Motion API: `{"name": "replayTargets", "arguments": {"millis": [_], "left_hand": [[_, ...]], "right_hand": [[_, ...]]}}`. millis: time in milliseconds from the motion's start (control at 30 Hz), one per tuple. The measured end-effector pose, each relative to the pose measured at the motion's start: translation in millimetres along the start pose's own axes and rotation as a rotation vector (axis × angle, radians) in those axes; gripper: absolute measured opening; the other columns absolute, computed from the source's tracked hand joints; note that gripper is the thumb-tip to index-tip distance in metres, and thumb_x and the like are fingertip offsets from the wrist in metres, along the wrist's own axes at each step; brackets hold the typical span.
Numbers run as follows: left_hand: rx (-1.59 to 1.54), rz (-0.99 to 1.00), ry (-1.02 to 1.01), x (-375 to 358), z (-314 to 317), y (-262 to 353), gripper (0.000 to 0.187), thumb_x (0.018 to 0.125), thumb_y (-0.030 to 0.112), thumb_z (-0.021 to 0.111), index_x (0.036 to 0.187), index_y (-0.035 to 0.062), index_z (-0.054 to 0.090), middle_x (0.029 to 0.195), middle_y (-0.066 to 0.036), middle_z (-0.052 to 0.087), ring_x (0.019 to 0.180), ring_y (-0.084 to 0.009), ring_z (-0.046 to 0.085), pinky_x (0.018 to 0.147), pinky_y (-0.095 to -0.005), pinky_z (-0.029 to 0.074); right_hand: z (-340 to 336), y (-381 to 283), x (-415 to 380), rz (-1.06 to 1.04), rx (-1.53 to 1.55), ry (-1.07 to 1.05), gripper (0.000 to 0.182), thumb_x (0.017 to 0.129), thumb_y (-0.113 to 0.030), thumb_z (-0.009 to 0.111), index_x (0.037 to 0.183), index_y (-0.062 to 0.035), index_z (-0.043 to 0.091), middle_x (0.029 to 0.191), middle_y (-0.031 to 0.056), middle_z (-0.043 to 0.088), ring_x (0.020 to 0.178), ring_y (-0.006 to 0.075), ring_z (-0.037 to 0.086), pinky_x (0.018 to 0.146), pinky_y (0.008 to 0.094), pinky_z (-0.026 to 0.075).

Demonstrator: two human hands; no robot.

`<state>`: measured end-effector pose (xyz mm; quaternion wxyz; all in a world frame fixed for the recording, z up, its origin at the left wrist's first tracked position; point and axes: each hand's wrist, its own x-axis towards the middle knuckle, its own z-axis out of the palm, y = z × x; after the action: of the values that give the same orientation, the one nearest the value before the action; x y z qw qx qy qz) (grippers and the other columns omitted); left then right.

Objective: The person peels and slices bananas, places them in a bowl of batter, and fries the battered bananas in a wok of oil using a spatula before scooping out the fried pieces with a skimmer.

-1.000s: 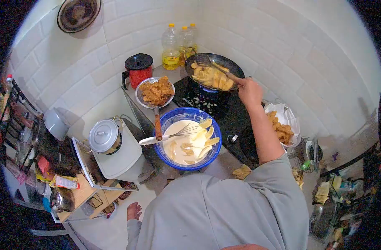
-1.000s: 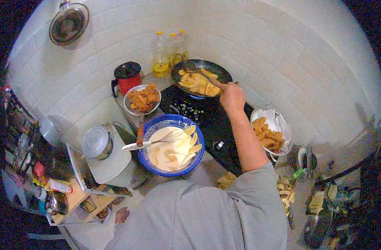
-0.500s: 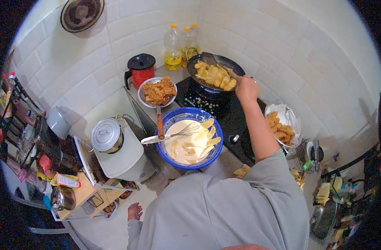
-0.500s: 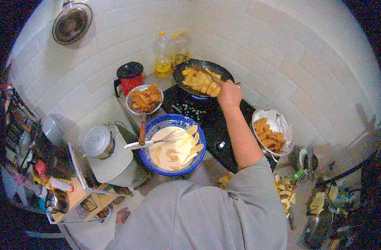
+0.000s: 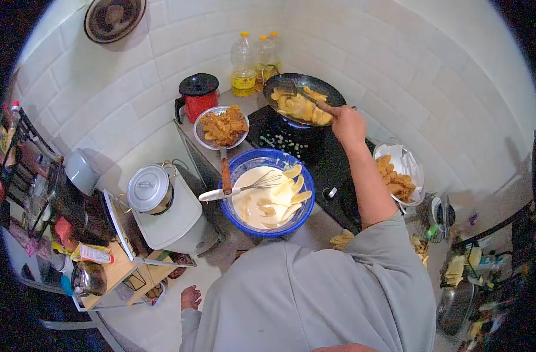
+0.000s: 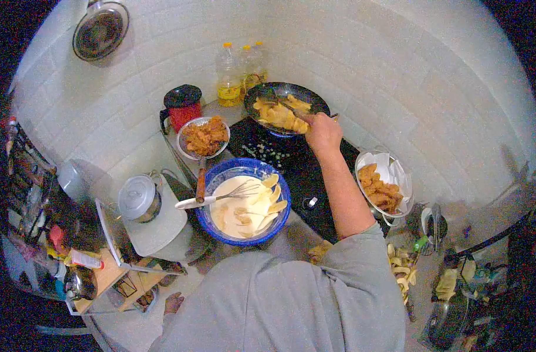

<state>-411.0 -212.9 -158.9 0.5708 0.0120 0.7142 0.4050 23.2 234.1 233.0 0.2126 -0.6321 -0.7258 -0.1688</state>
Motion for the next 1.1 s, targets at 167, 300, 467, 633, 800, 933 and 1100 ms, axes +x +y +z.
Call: {"name": "replayTargets", "arguments": {"millis": [167,300,467,633,800,933,1100], "left_hand": [[-0.012,-0.01,0.031,-2.7,4.3,5.6,0.024,0.083,0.023,0.055,0.105,0.0125,0.055,0.079,-0.004,0.056,0.067,-0.0163,0.052,0.065,-0.0377,0.04],[-0.014,-0.027,0.058,-8.1,10.8,10.9,0.025,0.083,0.023,0.056,0.105,0.0124,0.055,0.08,-0.005,0.056,0.069,-0.0167,0.052,0.065,-0.0378,0.041],[0.012,-0.055,0.038,1.3,3.6,4.3,0.026,0.083,0.023,0.057,0.107,0.0122,0.054,0.081,-0.005,0.056,0.07,-0.0172,0.052,0.066,-0.0382,0.041],[0.183,0.086,0.036,3.8,4.4,-3.9,0.025,0.083,0.022,0.055,0.107,0.0127,0.054,0.082,-0.005,0.056,0.068,-0.0168,0.053,0.064,-0.0376,0.041],[0.017,-0.016,0.029,-0.8,5.4,0.4,0.023,0.085,0.024,0.051,0.105,0.0127,0.055,0.081,-0.004,0.056,0.067,-0.0156,0.052,0.06,-0.0355,0.041],[0.133,0.016,0.019,-13.1,7.0,4.1,0.024,0.085,0.025,0.052,0.105,0.0118,0.055,0.083,-0.005,0.056,0.068,-0.0159,0.053,0.061,-0.0352,0.041],[-0.001,0.016,0.005,7.7,6.8,-4.6,0.025,0.085,0.023,0.052,0.106,0.0116,0.055,0.084,-0.006,0.056,0.071,-0.0169,0.053,0.064,-0.0365,0.042]], "right_hand": [[-0.7,-1.0,-3.8,0.003,0.006,-0.028,0.041,0.08,-0.011,0.05,0.106,-0.0398,0.063,0.076,0.0131,0.062,0.073,0.0296,0.062,0.065,0.041,0.049],[-11.0,-1.1,-0.9,0.028,-0.052,-0.02,0.041,0.08,-0.011,0.05,0.106,-0.0401,0.063,0.075,0.0119,0.062,0.072,0.0285,0.062,0.064,0.0409,0.049],[11.7,1.9,0.2,0.005,-0.125,0.045,0.043,0.079,-0.011,0.05,0.109,-0.0411,0.061,0.077,0.0096,0.06,0.072,0.0267,0.062,0.063,0.0399,0.049],[9.4,-8.9,-5.7,0.001,-0.044,-0.007,0.037,0.074,-0.007,0.054,0.101,-0.0275,0.067,0.086,0.0095,0.061,0.076,0.0296,0.063,0.065,0.0411,0.051],[-9.3,5.8,-7.9,-0.006,0.072,0.036,0.034,0.076,-0.01,0.054,0.1,-0.0307,0.067,0.084,0.0117,0.062,0.078,0.0299,0.063,0.066,0.0409,0.05],[-51.9,5.2,-18.1,0.066,0.047,-0.058,0.034,0.077,-0.012,0.054,0.101,-0.0326,0.067,0.082,0.0124,0.063,0.076,0.0302,0.063,0.066,0.041,0.05],[-67.6,4.9,-33.6,0.086,-0.06,-0.144,0.03,0.077,-0.012,0.057,0.1,-0.0285,0.067,0.086,0.0113,0.064,0.08,0.0304,0.061,0.069,0.0401,0.049]]}}
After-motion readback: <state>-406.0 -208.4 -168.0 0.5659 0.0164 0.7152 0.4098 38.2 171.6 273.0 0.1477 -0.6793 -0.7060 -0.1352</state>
